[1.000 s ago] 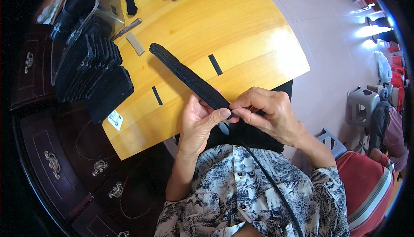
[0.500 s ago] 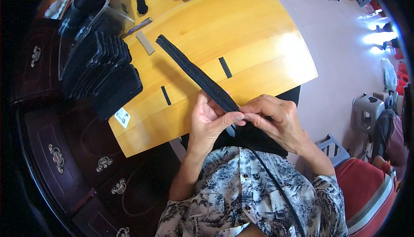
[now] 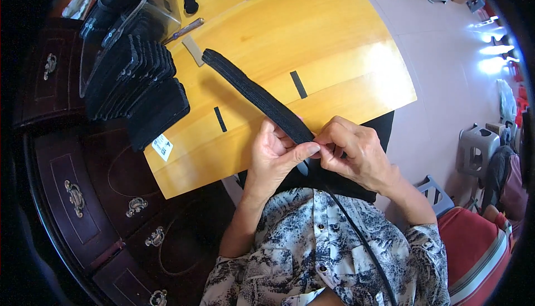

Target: Inspecting and organizing hook-and-loop cable straps at a manufacturing workbench.

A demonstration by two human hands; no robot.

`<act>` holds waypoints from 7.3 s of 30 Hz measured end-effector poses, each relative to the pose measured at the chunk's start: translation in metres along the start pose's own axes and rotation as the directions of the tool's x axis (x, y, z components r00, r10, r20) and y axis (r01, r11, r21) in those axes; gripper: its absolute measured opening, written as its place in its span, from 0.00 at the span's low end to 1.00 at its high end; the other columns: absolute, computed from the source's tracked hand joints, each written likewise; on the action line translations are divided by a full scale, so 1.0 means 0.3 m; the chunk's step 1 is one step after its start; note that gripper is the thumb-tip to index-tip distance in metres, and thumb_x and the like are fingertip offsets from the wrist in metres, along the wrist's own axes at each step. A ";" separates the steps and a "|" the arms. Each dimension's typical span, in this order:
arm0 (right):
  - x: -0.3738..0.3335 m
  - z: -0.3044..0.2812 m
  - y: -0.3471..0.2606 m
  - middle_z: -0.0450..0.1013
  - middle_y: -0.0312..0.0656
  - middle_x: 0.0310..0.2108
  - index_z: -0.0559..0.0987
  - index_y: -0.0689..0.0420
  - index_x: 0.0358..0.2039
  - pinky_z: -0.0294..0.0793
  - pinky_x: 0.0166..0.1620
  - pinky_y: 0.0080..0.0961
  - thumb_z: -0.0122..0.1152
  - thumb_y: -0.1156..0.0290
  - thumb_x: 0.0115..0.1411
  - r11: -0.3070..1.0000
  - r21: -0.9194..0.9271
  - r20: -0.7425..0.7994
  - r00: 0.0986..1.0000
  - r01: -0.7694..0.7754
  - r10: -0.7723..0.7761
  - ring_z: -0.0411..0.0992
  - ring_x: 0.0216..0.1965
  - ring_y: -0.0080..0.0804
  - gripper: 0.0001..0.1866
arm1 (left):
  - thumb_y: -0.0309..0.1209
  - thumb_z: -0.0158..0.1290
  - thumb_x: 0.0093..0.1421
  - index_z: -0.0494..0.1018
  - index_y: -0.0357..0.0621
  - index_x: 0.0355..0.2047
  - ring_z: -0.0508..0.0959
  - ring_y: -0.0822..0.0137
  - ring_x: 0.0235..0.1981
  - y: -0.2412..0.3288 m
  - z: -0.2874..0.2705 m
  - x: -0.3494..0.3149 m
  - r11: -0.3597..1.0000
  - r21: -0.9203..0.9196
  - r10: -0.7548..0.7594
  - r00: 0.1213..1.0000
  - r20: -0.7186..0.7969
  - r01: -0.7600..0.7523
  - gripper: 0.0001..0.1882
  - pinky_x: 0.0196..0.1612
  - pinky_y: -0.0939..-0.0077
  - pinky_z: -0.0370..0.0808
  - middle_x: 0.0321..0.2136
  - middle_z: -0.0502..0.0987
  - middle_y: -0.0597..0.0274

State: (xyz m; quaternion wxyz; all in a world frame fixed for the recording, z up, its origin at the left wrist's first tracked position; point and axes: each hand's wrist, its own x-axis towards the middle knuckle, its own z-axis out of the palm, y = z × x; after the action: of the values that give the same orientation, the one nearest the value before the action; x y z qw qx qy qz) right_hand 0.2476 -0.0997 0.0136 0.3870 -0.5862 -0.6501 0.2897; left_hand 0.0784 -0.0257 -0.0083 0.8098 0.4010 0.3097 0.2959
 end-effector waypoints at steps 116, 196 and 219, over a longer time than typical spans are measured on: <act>0.031 0.070 0.009 0.72 0.41 0.29 0.76 0.62 0.34 0.74 0.29 0.21 0.66 0.73 0.54 0.964 0.262 0.049 0.997 0.038 -0.053 0.74 0.27 0.27 0.10 | 0.27 0.48 0.60 0.60 0.30 0.55 0.77 0.70 0.30 0.018 -0.012 -0.098 0.994 0.093 -0.049 0.991 -0.126 0.061 0.23 0.32 0.78 0.76 0.38 0.75 0.53; 0.628 -0.006 0.300 0.68 0.38 0.32 0.76 0.52 0.30 0.75 0.32 0.33 0.57 0.63 0.55 0.726 -0.685 -0.237 0.923 0.064 -0.304 0.71 0.37 0.34 0.07 | 0.28 0.45 0.67 0.63 0.31 0.55 0.78 0.64 0.34 -0.031 -0.055 -0.238 0.991 0.062 -0.113 0.990 -0.086 0.119 0.18 0.38 0.73 0.77 0.34 0.76 0.53; 0.013 0.181 -0.048 0.74 0.44 0.35 0.78 0.60 0.36 0.77 0.34 0.29 0.65 0.72 0.53 0.978 0.206 -0.028 0.999 -0.031 0.037 0.75 0.35 0.39 0.10 | 0.26 0.47 0.66 0.62 0.31 0.59 0.75 0.73 0.39 -0.050 -0.040 -0.272 0.996 -0.088 -0.016 0.954 -0.298 -0.010 0.22 0.42 0.79 0.72 0.45 0.75 0.58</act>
State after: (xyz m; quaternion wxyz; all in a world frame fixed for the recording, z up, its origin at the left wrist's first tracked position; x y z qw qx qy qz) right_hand 0.1941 -0.0939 -0.0028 0.4508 -0.5586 -0.6003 0.3527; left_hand 0.0214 -0.0869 -0.0050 0.7711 0.3151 0.4157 0.3651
